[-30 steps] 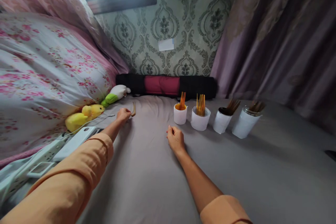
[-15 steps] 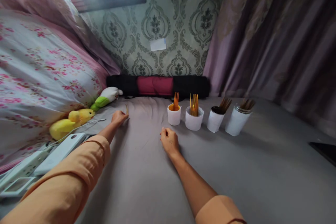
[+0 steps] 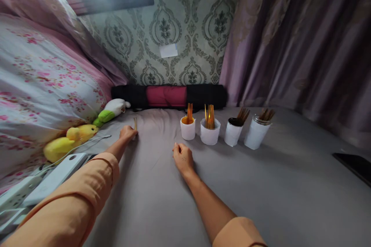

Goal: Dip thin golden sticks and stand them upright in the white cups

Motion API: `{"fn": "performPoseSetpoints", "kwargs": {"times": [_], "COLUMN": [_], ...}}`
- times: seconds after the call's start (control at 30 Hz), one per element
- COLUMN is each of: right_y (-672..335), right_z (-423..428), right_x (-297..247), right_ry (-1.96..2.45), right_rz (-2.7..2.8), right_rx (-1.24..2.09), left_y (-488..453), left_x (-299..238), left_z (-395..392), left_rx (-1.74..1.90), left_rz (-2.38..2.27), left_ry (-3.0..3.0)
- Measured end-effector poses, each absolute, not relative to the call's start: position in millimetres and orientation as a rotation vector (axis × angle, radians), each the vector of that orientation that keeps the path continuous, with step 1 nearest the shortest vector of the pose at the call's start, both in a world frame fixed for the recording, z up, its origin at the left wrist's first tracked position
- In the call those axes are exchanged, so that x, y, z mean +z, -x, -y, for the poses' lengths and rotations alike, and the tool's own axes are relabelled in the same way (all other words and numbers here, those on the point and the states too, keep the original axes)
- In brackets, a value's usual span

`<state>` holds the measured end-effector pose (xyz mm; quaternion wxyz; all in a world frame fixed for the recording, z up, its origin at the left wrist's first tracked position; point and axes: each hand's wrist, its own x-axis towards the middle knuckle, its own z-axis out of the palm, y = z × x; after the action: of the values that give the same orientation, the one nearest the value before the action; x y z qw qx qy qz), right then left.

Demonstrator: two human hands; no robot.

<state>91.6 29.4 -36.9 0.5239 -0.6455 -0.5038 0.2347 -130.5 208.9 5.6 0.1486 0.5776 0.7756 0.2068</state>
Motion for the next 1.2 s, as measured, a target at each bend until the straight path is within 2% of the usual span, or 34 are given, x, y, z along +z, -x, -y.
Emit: {"fn": "performPoseSetpoints", "kwargs": {"times": [0.47, 1.2], "right_y": [-92, -91], "right_z": [-29, -27], "right_x": [-34, -33], "right_ry": [1.581, 1.569], "right_rz": [1.207, 1.219], "right_rx": [0.541, 0.516], "left_y": [120, 124], "left_x": [15, 17], "left_z": [-203, -203], "left_rx": [0.470, 0.631], "left_rz": [-2.334, -2.297], "left_ry": [-1.631, -1.536]}}
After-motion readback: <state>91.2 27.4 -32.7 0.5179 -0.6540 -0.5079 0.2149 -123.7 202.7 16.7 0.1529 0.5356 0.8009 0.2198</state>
